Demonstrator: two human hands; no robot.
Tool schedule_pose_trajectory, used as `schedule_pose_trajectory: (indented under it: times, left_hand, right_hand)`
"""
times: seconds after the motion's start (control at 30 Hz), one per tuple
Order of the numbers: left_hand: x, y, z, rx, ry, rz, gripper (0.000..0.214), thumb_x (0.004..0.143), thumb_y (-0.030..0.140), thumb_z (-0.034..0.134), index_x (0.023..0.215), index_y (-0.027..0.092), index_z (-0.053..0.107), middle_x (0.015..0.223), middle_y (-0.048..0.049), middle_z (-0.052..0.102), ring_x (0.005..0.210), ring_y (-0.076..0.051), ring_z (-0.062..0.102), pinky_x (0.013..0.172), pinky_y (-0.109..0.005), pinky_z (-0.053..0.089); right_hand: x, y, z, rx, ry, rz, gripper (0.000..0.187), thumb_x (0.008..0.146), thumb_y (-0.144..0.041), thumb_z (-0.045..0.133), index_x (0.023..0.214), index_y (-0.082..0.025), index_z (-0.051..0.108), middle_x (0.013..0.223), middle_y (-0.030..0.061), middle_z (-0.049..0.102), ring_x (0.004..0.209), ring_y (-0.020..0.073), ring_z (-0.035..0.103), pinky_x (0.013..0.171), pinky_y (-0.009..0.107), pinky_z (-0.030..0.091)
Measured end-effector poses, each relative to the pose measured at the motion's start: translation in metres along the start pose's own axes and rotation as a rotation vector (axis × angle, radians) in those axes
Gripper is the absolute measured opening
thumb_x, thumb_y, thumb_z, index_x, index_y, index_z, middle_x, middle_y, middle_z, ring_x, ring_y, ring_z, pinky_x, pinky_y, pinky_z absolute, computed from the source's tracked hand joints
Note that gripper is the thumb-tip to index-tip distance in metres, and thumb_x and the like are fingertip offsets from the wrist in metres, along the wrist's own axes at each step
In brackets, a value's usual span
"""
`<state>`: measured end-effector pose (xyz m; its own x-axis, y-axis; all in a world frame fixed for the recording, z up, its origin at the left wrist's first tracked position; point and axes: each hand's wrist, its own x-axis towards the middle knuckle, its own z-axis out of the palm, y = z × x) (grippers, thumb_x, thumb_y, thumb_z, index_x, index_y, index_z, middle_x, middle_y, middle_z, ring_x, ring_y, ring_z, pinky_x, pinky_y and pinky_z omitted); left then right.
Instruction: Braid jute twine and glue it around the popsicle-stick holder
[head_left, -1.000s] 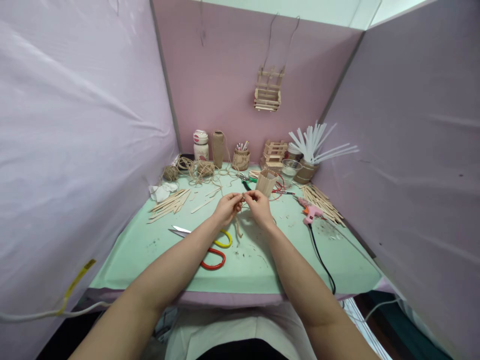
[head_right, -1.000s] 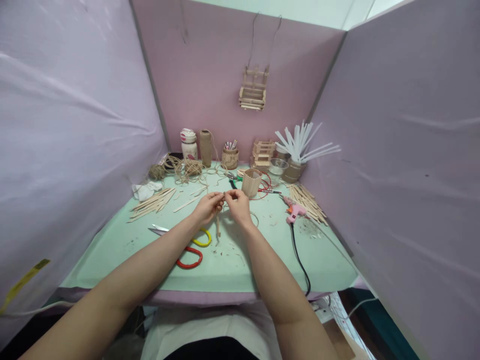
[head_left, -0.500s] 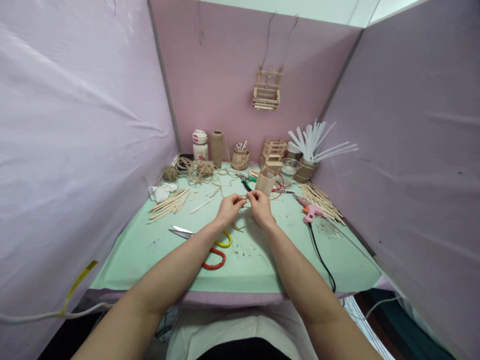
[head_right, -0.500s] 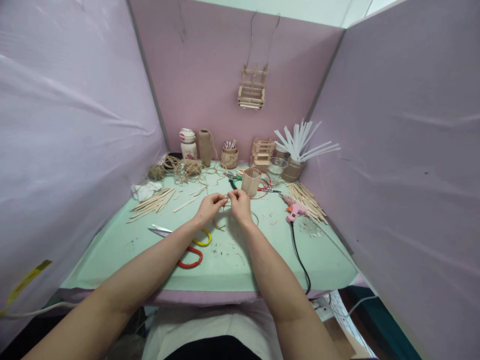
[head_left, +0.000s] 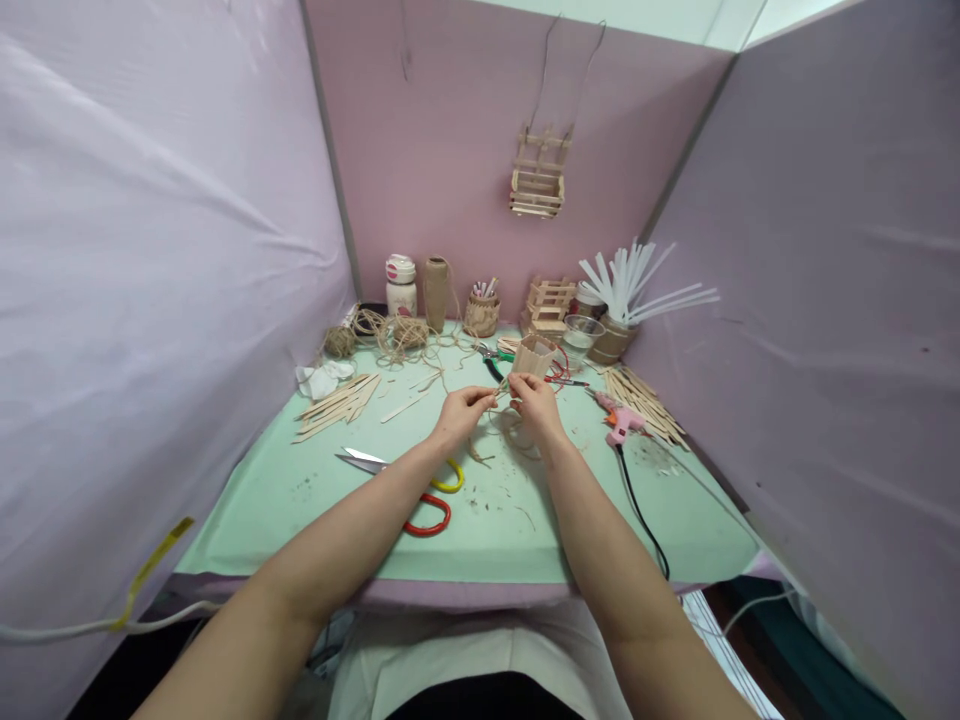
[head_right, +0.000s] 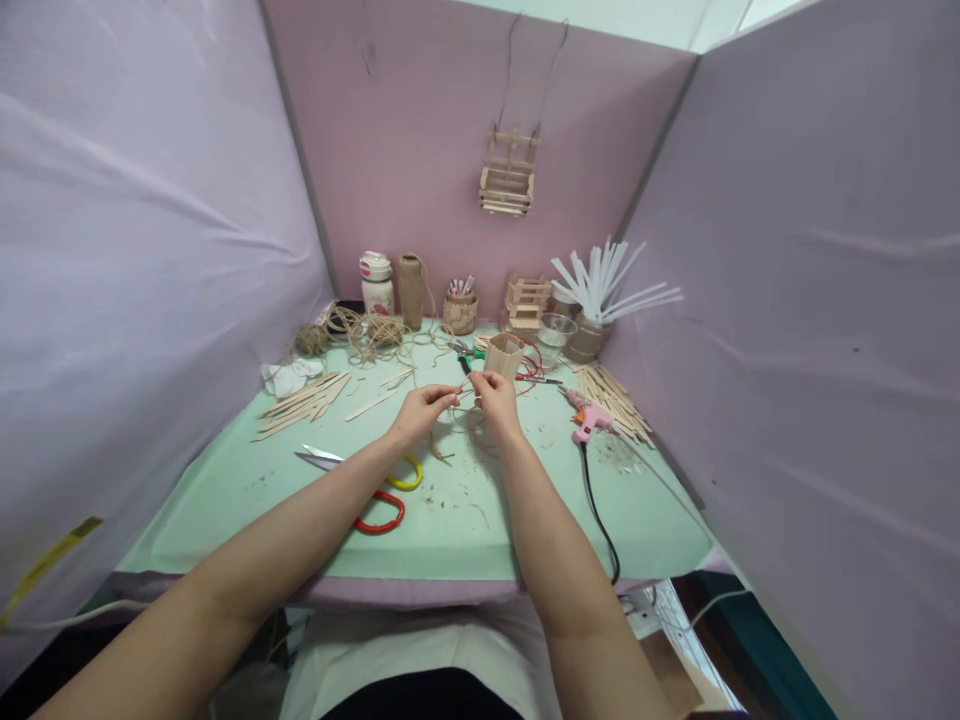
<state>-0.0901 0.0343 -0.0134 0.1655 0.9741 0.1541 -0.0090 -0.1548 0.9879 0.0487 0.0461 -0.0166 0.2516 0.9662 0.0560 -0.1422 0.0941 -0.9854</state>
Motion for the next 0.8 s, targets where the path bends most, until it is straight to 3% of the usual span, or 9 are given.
schedule_pose_trajectory:
  times: [0.33, 0.53, 0.67, 0.8]
  left_hand:
    - [0.001, 0.001, -0.003, 0.044, 0.109, 0.041, 0.017, 0.069, 0.032, 0.065, 0.072, 0.015, 0.068, 0.060, 0.0001, 0.062, 0.062, -0.013, 0.054, 0.065, -0.026, 0.043]
    - [0.000, -0.003, 0.000, -0.043, 0.048, 0.084, 0.019, 0.068, 0.033, 0.066, 0.075, 0.016, 0.070, 0.076, -0.0036, 0.070, 0.075, -0.016, 0.060, 0.077, -0.029, 0.046]
    - [0.000, -0.005, 0.001, -0.085, 0.003, 0.107, 0.018, 0.070, 0.030, 0.065, 0.078, 0.015, 0.070, 0.081, -0.0055, 0.072, 0.081, -0.018, 0.063, 0.085, -0.032, 0.046]
    - [0.001, -0.005, 0.001, -0.040, 0.020, 0.105, 0.017, 0.069, 0.028, 0.065, 0.078, 0.015, 0.071, 0.081, -0.0053, 0.072, 0.081, -0.018, 0.062, 0.082, -0.032, 0.047]
  right_hand:
    - [-0.005, -0.002, 0.004, -0.006, -0.140, 0.036, 0.042, 0.063, -0.059, 0.066, 0.065, -0.018, 0.058, 0.059, -0.0027, 0.050, 0.055, 0.0084, 0.043, 0.049, 0.019, 0.032]
    - [-0.006, 0.000, 0.006, -0.042, -0.160, 0.148, 0.057, 0.067, -0.072, 0.053, 0.068, -0.016, 0.062, 0.067, 0.0043, 0.060, 0.057, 0.0110, 0.049, 0.045, 0.020, 0.034]
    - [-0.008, -0.003, 0.004, -0.037, -0.220, 0.187, 0.049, 0.066, -0.065, 0.062, 0.075, -0.017, 0.066, 0.073, 0.0045, 0.062, 0.064, 0.0123, 0.052, 0.047, 0.019, 0.035]
    - [-0.010, -0.005, 0.002, 0.105, -0.321, 0.171, 0.036, 0.059, -0.047, 0.076, 0.079, -0.020, 0.065, 0.077, 0.0005, 0.062, 0.070, 0.0116, 0.055, 0.057, 0.020, 0.042]
